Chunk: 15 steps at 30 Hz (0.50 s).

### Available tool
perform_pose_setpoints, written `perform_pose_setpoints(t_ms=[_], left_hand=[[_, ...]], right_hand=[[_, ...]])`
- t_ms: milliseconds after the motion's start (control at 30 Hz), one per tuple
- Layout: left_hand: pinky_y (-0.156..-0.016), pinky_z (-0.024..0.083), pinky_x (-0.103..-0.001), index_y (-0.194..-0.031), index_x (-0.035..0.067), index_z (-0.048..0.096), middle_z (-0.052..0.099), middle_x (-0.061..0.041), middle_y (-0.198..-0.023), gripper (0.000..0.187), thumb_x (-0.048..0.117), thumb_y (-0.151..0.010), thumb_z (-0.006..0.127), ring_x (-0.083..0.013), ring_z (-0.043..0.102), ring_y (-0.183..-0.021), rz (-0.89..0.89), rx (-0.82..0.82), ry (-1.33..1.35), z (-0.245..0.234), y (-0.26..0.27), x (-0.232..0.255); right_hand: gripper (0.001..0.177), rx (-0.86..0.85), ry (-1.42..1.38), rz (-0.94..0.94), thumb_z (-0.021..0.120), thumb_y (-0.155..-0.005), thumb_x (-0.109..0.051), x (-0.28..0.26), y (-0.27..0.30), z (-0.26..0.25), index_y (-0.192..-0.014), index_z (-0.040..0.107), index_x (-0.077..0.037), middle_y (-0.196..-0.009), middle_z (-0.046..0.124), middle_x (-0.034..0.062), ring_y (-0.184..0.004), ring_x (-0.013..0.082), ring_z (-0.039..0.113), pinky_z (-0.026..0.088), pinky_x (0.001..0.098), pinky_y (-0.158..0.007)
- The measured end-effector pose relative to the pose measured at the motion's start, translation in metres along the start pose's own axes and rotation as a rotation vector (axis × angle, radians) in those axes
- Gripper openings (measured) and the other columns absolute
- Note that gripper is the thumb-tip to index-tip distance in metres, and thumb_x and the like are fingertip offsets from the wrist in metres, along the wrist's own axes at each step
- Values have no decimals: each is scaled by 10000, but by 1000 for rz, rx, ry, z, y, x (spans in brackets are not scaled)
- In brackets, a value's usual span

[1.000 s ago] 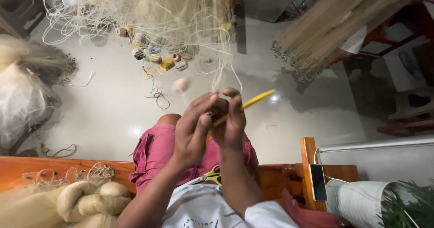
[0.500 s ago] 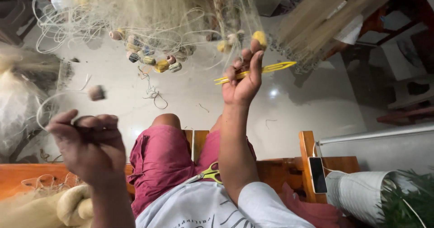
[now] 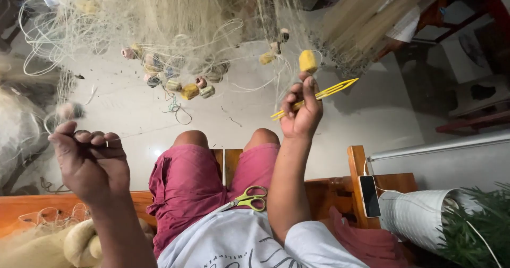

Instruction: Using a plastic shuttle to weave and repair a large fishing net by tying knots in the mesh.

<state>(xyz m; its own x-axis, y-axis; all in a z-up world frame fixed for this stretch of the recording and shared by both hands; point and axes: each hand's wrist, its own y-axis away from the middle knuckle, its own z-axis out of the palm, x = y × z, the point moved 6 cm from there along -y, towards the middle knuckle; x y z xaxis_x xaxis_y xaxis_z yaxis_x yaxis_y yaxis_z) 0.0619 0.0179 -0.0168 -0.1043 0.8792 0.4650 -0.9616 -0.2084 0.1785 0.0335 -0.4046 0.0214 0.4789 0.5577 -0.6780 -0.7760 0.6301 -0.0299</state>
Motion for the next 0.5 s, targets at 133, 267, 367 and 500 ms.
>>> perform_pose_setpoints(t_ms=[133,267,367,500], left_hand=[[-768,498,-191,-1048,154,654,620,46,-797,146,290,-996,660,-64,592,-721,-76,-27,81,-20,-19,-20],[-793,483,-248,-1091,150,625,619,34,-854,168,292,-1003,630,-103,582,-767,-147,-61,25,-30,-17,-55],[-845,525,-200,-1168,157,615,590,67,-834,216,327,-1074,521,-47,642,-803,-149,-47,-24,-38,-9,-64],[-829,528,-234,-1169,142,596,562,56,-806,223,321,-1089,489,-64,617,-748,-134,-109,-31,-30,-1,-63]], right_hand=[[215,-49,27,20,648,-963,-280,-3,10,2,-1070,607,-98,-733,632,26,-512,52,549,260,175,-288],[235,-52,52,60,660,-954,-327,-2,22,3,-1075,613,-131,-729,665,34,-465,45,530,273,165,-319],[237,-75,75,21,595,-1002,-396,-16,12,-10,-1139,638,-207,-670,680,-16,-404,39,509,265,109,-299],[245,15,152,-82,645,-956,-445,-49,-4,-18,-1096,671,-246,-636,616,-63,-383,21,454,275,96,-314]])
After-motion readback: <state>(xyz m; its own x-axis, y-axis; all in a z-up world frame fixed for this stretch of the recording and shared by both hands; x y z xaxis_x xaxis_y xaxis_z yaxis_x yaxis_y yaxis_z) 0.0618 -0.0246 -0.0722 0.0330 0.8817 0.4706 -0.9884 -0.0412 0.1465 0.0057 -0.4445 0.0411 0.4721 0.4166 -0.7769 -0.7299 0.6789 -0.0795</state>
